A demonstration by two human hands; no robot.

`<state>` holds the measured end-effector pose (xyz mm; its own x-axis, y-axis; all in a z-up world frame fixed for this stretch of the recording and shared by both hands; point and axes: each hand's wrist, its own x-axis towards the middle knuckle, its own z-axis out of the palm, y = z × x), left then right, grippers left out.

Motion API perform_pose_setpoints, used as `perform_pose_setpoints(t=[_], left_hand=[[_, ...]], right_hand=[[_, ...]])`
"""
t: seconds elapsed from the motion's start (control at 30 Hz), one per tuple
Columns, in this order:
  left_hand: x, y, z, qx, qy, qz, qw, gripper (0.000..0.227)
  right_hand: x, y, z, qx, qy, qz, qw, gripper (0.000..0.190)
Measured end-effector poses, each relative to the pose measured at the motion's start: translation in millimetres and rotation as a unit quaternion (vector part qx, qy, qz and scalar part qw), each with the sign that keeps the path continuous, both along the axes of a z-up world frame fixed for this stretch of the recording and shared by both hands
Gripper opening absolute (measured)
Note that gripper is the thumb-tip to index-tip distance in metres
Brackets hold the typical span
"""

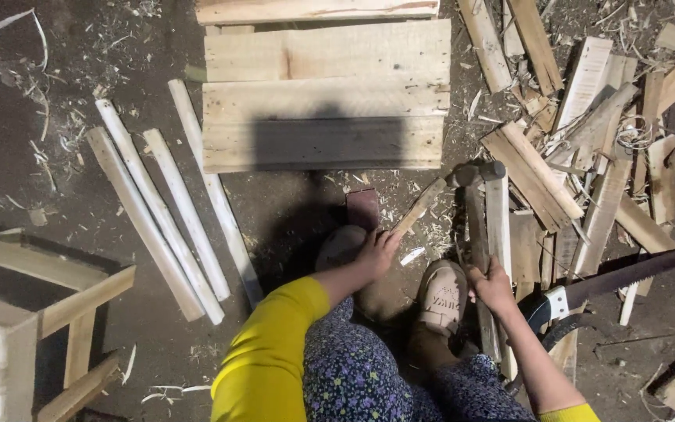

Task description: The person sits on the floor and uses a hammer to repeatedly strike a small piece of wood, breaking it into smaller fragments. They pick up the broken pieces and continue to hammer them, creating a pile of wood scraps.

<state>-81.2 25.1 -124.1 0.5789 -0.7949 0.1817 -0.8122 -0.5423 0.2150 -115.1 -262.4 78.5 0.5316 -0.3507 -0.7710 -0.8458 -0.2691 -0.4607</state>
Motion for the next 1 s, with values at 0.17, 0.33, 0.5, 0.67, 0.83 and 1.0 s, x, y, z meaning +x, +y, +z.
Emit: perform_pose_setpoints(t=[0.17,0.33,0.5,0.67,0.83,1.0], left_hand=[[0,5,-21,-0.021,0.003,-0.011,1.000,0.044],[20,3,-8,-0.030,0.015,-0.072,0.997,0.044],[53,-9,64,-0.014,0.053,-0.053,0.997,0.044],[53,-20,23,0.013,0.061,-0.077,0.995,0.040],[55,-34,-45,0.022,0.059,-0.088,0.994,0.040],[68,-28,-8,0.108,0.065,-0.106,0.986,0.039]], right_hand=[[9,4,43,0.087,-0.024,-0.131,0.987,0.026],[-8,-12,40,0.091,-0.011,-0.122,0.988,0.030],[-27,-22,15,0.030,0.031,-0.070,0.997,0.027],[-8,3,44,-0.029,0.064,0.014,0.997,0.027],[-1,-2,46,-0.059,0.078,0.076,0.992,0.025],[0,-10,40,-0.037,0.050,0.033,0.998,0.024]])
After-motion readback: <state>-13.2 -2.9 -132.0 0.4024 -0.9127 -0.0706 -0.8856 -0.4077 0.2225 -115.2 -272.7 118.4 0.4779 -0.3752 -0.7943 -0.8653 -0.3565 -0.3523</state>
